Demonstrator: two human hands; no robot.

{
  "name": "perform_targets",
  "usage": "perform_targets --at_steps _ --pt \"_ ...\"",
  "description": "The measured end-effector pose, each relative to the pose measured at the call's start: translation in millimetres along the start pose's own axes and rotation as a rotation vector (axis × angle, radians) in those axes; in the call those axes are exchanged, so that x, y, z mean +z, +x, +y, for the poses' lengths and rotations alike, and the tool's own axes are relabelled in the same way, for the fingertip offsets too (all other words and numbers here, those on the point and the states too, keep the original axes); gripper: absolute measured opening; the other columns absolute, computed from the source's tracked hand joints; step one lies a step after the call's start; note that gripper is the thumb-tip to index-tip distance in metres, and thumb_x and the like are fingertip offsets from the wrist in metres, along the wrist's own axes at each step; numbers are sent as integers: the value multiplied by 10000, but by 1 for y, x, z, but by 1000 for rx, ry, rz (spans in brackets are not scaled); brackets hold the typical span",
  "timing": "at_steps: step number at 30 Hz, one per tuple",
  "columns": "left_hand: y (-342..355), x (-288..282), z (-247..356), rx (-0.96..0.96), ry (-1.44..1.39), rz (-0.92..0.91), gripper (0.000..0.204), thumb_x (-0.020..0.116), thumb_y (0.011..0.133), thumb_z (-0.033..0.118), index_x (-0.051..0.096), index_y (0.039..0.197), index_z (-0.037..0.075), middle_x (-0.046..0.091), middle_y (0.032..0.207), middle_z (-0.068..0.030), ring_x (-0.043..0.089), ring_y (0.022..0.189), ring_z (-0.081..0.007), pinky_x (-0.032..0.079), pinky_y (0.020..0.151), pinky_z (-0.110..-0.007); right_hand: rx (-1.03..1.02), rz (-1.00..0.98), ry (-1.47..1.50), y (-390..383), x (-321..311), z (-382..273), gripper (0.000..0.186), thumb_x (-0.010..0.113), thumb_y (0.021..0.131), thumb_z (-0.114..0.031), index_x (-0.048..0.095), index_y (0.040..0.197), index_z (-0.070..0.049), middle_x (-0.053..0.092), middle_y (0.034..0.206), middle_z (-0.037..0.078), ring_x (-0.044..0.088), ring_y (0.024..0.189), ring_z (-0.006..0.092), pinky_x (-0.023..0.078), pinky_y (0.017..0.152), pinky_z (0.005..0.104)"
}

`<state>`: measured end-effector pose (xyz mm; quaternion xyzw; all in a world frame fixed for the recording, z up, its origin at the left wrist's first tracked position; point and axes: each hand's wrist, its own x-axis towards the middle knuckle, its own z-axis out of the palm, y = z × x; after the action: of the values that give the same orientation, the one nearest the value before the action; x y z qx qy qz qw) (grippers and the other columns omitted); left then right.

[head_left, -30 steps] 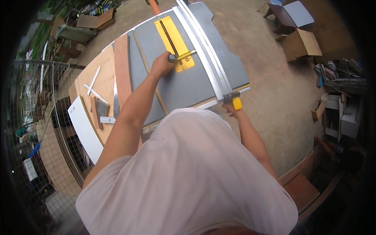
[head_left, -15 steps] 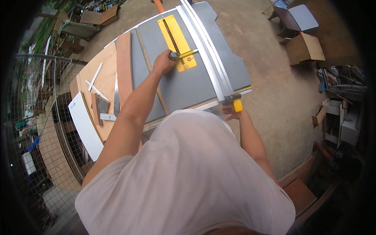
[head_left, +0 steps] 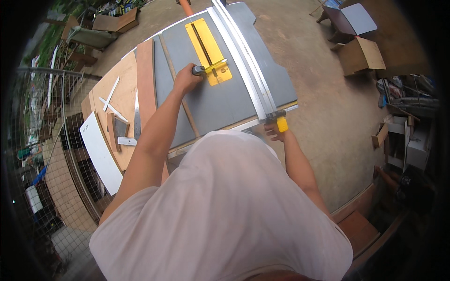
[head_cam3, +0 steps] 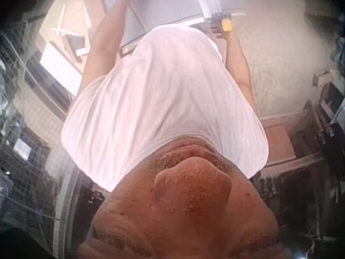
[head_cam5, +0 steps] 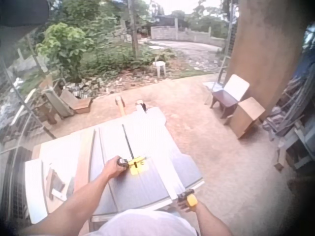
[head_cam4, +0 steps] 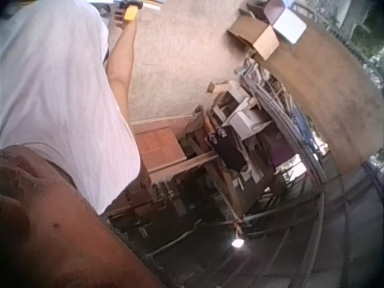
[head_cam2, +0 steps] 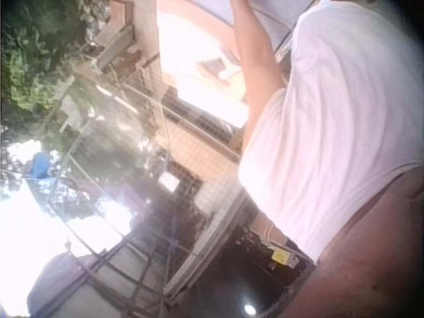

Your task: The person adjusts the fence and rip guard on a table saw, repeatedly loosening and tightening knobs to reposition the metal fence. They use a tape measure to check distances and make fine adjustments to the fence alignment.

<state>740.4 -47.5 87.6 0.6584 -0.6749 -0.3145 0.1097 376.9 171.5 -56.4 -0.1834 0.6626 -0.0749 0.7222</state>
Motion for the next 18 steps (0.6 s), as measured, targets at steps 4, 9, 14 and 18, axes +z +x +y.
perform_targets --at_steps 4,9,14,18 --pt "-35 -25 -24 15 119 -7 427 712 724 180 596 1116 56 666 1010 -175 631 959 -327 489 822 -398 -419 421 -581 18 9 11 468 677 780 -327 583 1182 -107 614 1180 92 567 1072 214 450 912 410" --pt "-67 -22 -64 -41 -30 21 428 716 725 162 590 1110 22 659 1009 -166 631 953 -300 488 829 -374 -595 812 -830 46 23 32 336 596 791 -328 661 1034 -105 665 1091 89 606 1024 286 471 856 409" --pt "-79 -12 -71 -89 -141 142 468 734 716 199 589 1117 8 658 1006 -155 629 946 -271 483 839 -348 -488 316 -265 48 8 33 156 634 745 -217 615 795 -70 636 763 53 606 673 215 482 638 354" --pt "-75 -12 -90 -35 -142 129 551 734 731 266 561 1183 3 629 1080 -183 609 991 -294 476 870 -361 -372 105 27 26 9 19 94 651 729 -135 566 709 -100 545 629 14 530 524 124 455 545 311"
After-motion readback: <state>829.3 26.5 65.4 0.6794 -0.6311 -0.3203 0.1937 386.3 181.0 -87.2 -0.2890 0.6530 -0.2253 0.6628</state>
